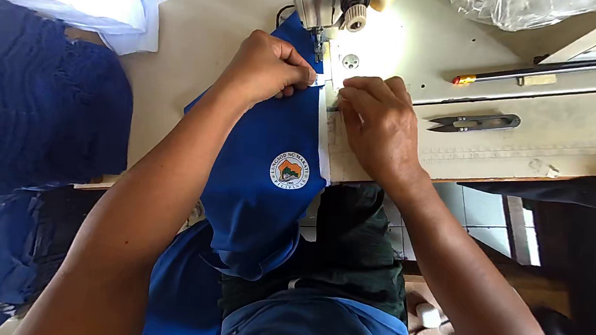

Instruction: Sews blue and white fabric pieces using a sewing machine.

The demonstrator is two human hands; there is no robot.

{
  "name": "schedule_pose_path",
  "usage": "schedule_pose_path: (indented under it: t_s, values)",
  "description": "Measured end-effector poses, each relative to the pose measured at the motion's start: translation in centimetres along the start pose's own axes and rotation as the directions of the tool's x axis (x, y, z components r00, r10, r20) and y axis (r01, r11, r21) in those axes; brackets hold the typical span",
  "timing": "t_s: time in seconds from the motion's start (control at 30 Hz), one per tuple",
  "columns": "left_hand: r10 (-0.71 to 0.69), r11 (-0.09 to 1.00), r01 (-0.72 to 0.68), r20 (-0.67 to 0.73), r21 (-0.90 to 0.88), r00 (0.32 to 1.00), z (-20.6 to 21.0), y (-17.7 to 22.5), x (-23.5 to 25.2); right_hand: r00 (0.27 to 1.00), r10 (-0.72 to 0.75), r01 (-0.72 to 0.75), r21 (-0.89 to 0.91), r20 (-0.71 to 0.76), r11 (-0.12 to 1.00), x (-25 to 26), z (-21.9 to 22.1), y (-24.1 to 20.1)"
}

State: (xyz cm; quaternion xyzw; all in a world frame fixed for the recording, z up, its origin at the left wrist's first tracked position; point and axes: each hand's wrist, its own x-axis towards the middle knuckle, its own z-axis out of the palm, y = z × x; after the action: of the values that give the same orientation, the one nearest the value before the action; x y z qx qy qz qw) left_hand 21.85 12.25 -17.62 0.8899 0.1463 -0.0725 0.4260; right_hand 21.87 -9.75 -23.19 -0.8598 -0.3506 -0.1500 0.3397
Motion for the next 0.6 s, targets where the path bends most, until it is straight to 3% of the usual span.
schedule_pose_path:
  t_s: [0.37, 0.6]
  values:
    - [0.026, 1.0, -0.026, -0.021, 0.012, 0.999, 0.3, -0.2, 0.0, 0.978, -0.173, 0.18, -0.049, 0.115, 0.983, 2.5, 0.7, 1.4]
    - [0.037, 0.999, -0.037, -0.033, 0.004, 0.999, 0.3, -0.4, 0.2, 0.969, -0.205, 0.217, -0.08, 0.136, 0.973, 2.7, 1.2, 1.7]
